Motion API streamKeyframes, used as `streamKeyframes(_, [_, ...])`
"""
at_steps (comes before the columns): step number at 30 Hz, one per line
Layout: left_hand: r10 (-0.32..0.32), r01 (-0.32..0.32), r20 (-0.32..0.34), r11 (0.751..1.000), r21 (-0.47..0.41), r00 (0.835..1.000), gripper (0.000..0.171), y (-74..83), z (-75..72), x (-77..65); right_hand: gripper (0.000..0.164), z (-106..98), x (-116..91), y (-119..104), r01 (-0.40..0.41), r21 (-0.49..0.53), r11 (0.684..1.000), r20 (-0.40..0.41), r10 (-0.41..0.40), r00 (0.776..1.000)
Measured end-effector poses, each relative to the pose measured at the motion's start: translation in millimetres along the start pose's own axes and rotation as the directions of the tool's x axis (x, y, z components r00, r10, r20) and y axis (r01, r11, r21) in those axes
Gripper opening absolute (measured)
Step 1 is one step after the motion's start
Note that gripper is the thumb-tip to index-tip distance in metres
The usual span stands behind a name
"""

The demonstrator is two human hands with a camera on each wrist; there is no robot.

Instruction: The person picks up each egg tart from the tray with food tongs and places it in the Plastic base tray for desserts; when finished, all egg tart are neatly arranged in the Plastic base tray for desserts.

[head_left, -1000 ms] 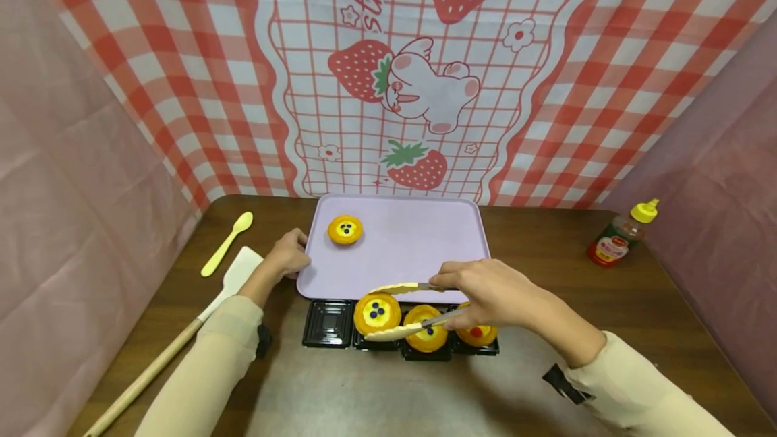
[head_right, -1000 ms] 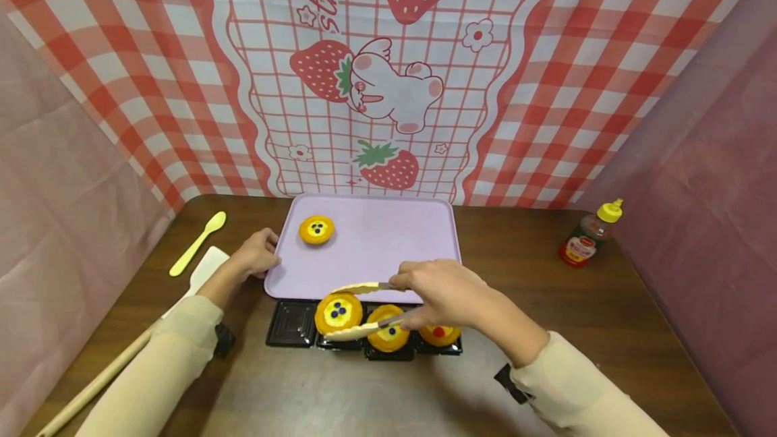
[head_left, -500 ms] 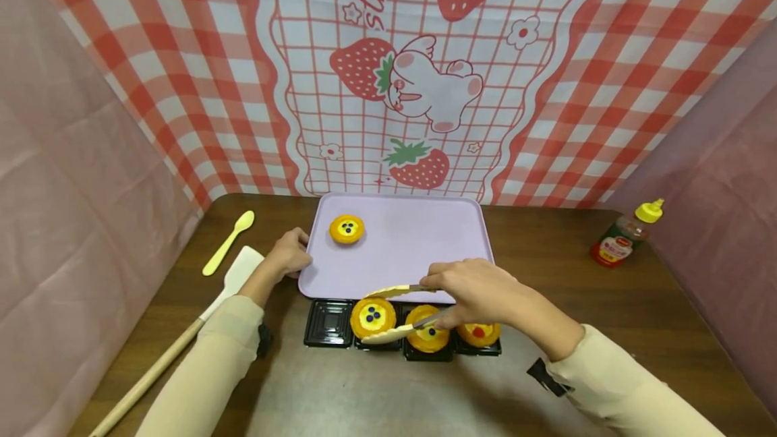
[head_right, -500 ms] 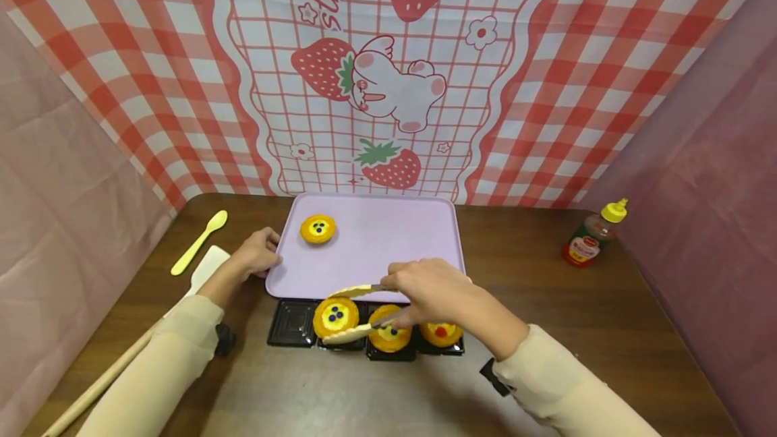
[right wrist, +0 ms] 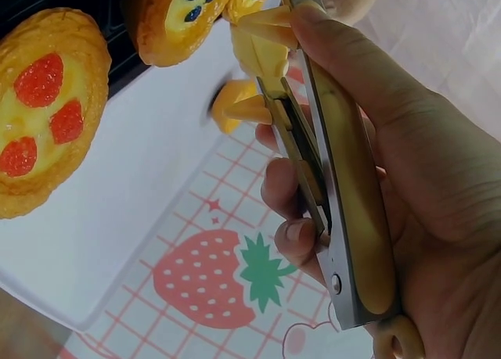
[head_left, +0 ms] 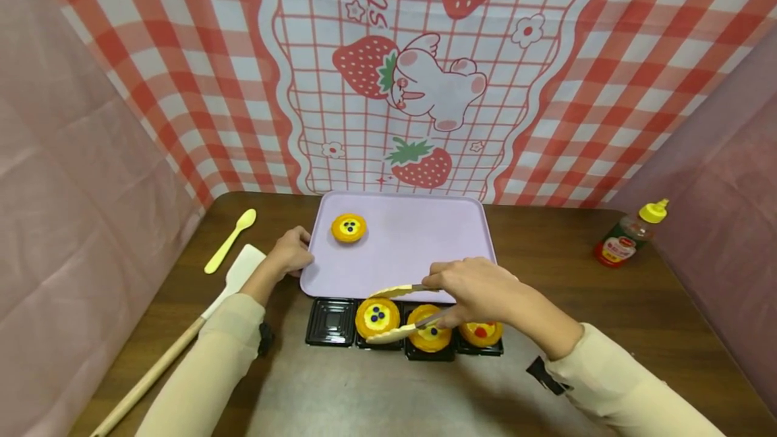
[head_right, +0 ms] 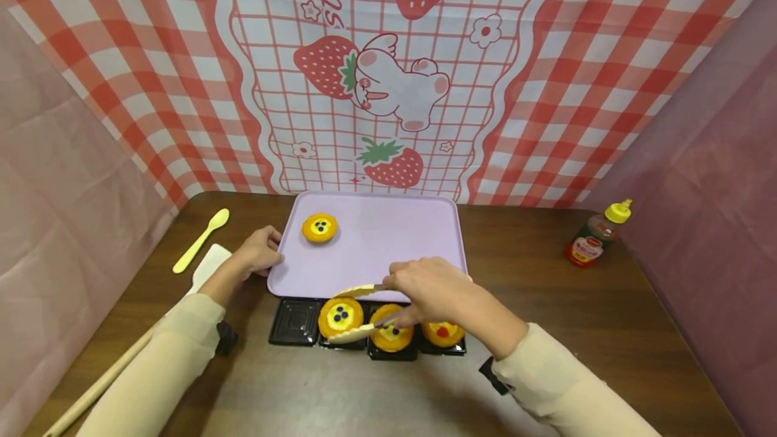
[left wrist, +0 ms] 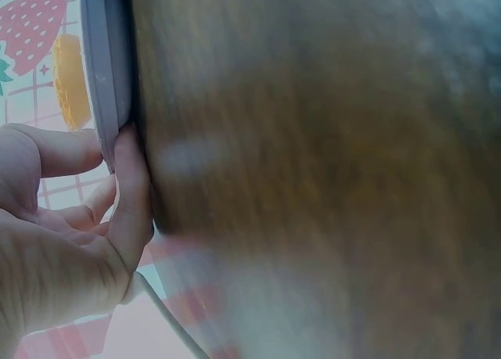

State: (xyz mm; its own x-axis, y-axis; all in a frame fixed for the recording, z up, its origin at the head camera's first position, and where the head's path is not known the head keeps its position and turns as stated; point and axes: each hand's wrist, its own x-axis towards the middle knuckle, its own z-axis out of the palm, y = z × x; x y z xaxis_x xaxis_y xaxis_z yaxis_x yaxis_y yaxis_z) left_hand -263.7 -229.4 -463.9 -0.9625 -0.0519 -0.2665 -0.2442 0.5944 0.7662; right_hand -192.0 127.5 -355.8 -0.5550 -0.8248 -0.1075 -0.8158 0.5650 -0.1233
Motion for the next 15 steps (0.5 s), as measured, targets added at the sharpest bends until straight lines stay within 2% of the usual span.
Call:
streamKeyframes(9, [-0.003, 0.003, 0.004, 1.0, -0.002, 1.0, 0.043, 0.7, -0.1, 0.2, 0.054, -0.8, -1.0, 0.3, -0.006, -0.007, 1.0, -0.003, 0.006, 1.0])
streamKeyframes(15, [-0.007, 0.007, 0.005, 1.0, 0.001, 1.0, 0.043, 1.1, -0.4, -0.1, 0.063, -0.5, -2.2, 0.5, -0.039, 0.021, 0.999, 0.005, 0.039, 0.999])
